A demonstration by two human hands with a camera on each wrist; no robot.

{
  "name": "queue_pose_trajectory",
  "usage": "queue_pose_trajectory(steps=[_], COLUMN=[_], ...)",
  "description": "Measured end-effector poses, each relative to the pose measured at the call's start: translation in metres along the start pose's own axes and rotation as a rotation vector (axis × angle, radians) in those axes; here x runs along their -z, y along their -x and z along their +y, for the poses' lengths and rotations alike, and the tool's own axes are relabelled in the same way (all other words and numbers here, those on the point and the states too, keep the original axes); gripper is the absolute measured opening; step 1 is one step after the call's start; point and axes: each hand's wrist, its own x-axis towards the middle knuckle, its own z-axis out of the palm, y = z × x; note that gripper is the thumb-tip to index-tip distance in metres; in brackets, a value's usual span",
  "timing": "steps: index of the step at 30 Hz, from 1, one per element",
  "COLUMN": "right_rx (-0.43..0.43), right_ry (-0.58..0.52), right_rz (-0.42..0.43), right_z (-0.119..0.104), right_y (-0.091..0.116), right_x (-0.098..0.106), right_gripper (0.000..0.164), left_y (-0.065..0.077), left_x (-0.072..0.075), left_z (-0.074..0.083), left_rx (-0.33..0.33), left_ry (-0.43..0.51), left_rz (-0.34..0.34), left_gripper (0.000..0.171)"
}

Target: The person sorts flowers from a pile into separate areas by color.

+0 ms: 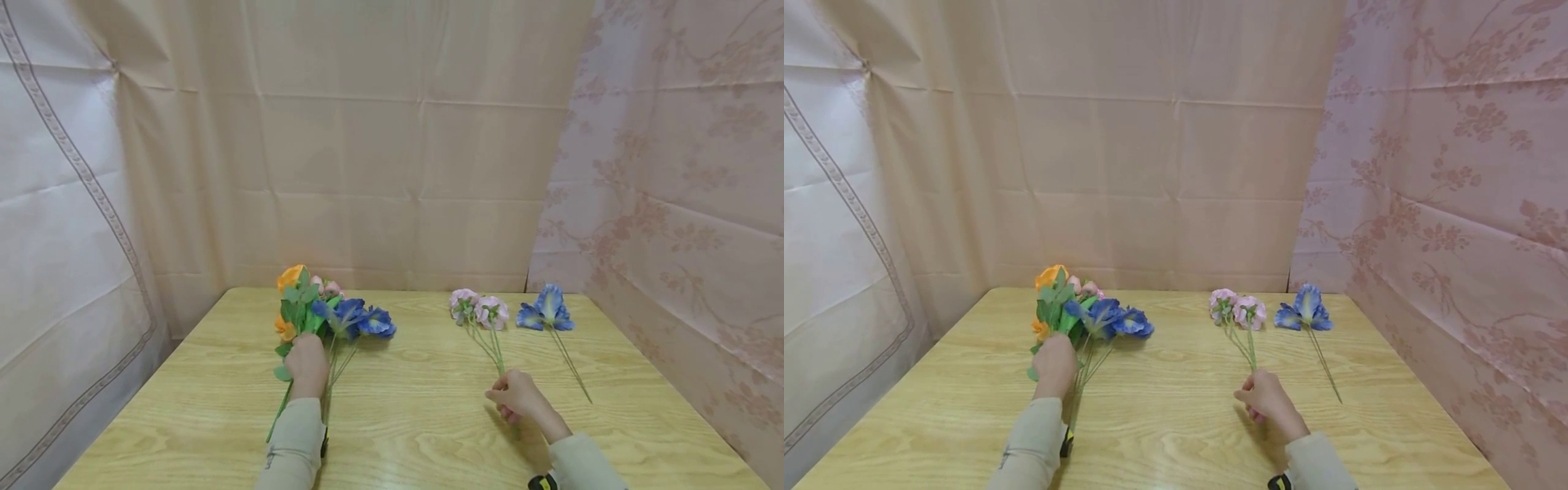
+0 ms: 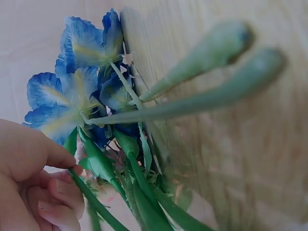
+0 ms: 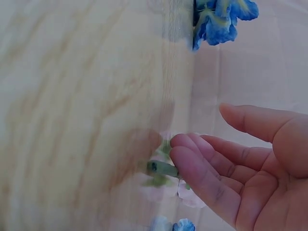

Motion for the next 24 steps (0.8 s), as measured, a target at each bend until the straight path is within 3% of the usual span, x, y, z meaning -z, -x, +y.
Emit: queue_pose_trajectory(steps=[5, 15, 18, 24], right_rx=[0.002, 0.003, -0.002, 0.035], right_ry=[-0.001, -0.009, -0.017, -0.022], right_rz=[-0.009, -0.018, -0.014, -0.016], right_z=[0.0, 0.001, 0.0, 0.0], right_y=[0.0, 0.0, 0.0, 0.001], right_x=[0.001, 0.001, 0.0, -0.001], right_gripper=[0.009, 0.009, 0.009, 0.01], left_y=[-0.001, -0.001, -0.001, 0.003], left_x=[0.001, 0.015, 0.019, 0.027], left_z=[0.004, 0.015, 0.017, 0.021], left_rx=[0.001, -0.084, -0.08, -0.07], left_ry=[0.035, 0.06, 0.085, 0.155], left_rz=[0.07, 0.228, 0.233, 0.126], left_gripper=[0.011, 0.011, 0.008, 0.019])
